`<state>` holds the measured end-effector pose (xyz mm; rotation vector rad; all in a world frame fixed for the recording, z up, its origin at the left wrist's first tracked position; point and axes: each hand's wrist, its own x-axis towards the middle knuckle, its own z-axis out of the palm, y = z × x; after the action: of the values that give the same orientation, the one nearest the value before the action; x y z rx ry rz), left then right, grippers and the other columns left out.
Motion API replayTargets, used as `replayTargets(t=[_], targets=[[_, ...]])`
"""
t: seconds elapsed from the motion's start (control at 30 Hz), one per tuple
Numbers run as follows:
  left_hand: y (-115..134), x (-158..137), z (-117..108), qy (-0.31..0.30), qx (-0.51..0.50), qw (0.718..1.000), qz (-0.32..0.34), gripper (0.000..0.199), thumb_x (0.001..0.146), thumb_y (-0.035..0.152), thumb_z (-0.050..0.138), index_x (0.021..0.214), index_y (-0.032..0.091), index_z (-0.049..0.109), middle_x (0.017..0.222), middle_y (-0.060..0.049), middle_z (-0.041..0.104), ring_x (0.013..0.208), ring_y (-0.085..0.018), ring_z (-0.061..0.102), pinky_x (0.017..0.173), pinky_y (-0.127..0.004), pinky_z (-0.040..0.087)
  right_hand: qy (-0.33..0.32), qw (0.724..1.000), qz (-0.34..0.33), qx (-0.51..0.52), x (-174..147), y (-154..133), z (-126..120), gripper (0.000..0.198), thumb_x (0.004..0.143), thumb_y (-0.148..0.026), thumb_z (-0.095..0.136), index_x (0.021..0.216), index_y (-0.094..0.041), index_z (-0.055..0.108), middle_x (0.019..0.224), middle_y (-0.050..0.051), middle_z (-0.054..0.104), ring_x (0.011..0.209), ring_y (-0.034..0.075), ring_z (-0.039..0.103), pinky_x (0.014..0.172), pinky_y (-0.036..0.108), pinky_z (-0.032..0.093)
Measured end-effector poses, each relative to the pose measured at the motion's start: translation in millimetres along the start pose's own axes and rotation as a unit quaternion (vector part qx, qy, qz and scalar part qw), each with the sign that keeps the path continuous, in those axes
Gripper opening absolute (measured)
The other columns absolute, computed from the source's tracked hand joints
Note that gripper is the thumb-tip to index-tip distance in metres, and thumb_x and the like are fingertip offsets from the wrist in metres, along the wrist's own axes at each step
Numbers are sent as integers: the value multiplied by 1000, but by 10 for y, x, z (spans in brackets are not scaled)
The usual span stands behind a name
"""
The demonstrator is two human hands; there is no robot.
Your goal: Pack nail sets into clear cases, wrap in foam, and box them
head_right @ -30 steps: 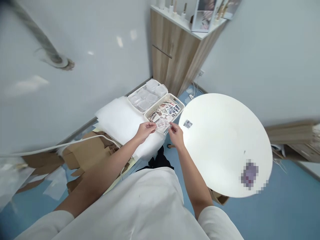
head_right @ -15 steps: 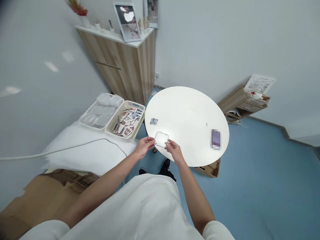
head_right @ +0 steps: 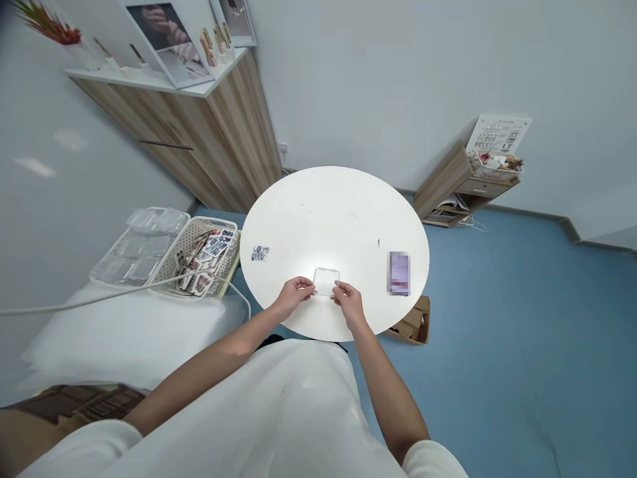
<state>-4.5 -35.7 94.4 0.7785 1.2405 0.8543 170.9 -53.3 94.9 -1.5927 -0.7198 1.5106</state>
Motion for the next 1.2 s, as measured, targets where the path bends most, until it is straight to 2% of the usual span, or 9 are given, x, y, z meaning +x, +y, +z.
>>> replayTargets(t=[0.27, 0.43, 0.6, 0.7, 0.8, 0.9, 1.0, 1.1, 1.2], targets=[[-88, 137, 164, 62, 124, 989, 45, 28, 71, 30, 62, 95, 17, 59, 96, -7, 62, 80, -15, 60, 71, -29, 47, -1, 999, 11, 34, 159, 55, -157, 40, 59, -38, 73, 93, -18, 65, 76, 0, 61, 66, 12, 60, 76, 34, 51], [-128, 199, 239, 24, 167, 983, 64, 33, 74, 31, 61, 104, 19, 58, 107, -9, 60, 89, -17, 59, 76, -32, 48, 12, 1000, 8, 28, 183, 57, -185, 36, 62, -37, 70, 91, -18, 63, 74, -1, 58, 66, 11, 58, 74, 31, 50], [-144, 180, 331, 15, 201, 978, 47, 53, 71, 40, 64, 118, 21, 48, 118, -12, 55, 109, -24, 52, 84, -37, 44, 42, 994, -70, -78, 130, 32, -105, 30, 65, -38, 64, 87, -18, 59, 72, -1, 57, 59, 10, 52, 61, 28, 48], [-120, 151, 394, 43, 206, 975, 66, 52, 71, 43, 64, 116, 22, 50, 123, -11, 51, 115, -25, 47, 86, -38, 42, 83, 963, -149, -206, 99, 22, -18, 27, 69, -38, 59, 87, -18, 58, 73, 1, 57, 59, 12, 50, 59, 28, 47], [-86, 149, 442, 13, 154, 987, 49, 40, 73, 43, 61, 106, 19, 57, 112, -11, 57, 101, -22, 55, 82, -37, 44, 96, 918, -237, -304, 84, 48, 49, 23, 75, -37, 54, 88, -18, 58, 77, 3, 58, 64, 13, 52, 62, 29, 46], [-77, 180, 456, -26, 64, 997, 19, 37, 74, 43, 60, 100, 17, 60, 98, -9, 62, 86, -18, 60, 78, -35, 46, 75, 883, -300, -352, 69, 105, 79, 23, 81, -34, 48, 95, -19, 58, 80, 5, 58, 67, 15, 53, 61, 29, 46], [-92, 228, 423, -13, 24, 1000, -1, 37, 72, 44, 61, 96, 16, 61, 86, -7, 63, 80, -17, 60, 74, -32, 47, 35, 867, -334, -369, 53, 141, 75, 26, 82, -34, 50, 103, -20, 58, 85, 6, 58, 76, 17, 54, 66, 31, 47], [-98, 271, 347, 3, 17, 1000, -16, 38, 72, 47, 61, 95, 17, 63, 87, -6, 61, 80, -16, 60, 72, -30, 46, 41, 882, -321, -343, 65, 123, 25, 32, 77, -38, 57, 104, -21, 60, 98, 10, 56, 93, 21, 53, 79, 37, 47], [-87, 302, 258, -17, 4, 999, -37, 40, 73, 49, 58, 98, 18, 64, 92, -6, 59, 80, -15, 61, 72, -29, 46, 79, 941, -216, -248, 126, 71, -60, 41, 73, -41, 60, 109, -21, 57, 113, 12, 53, 103, 24, 52, 80, 39, 47]])
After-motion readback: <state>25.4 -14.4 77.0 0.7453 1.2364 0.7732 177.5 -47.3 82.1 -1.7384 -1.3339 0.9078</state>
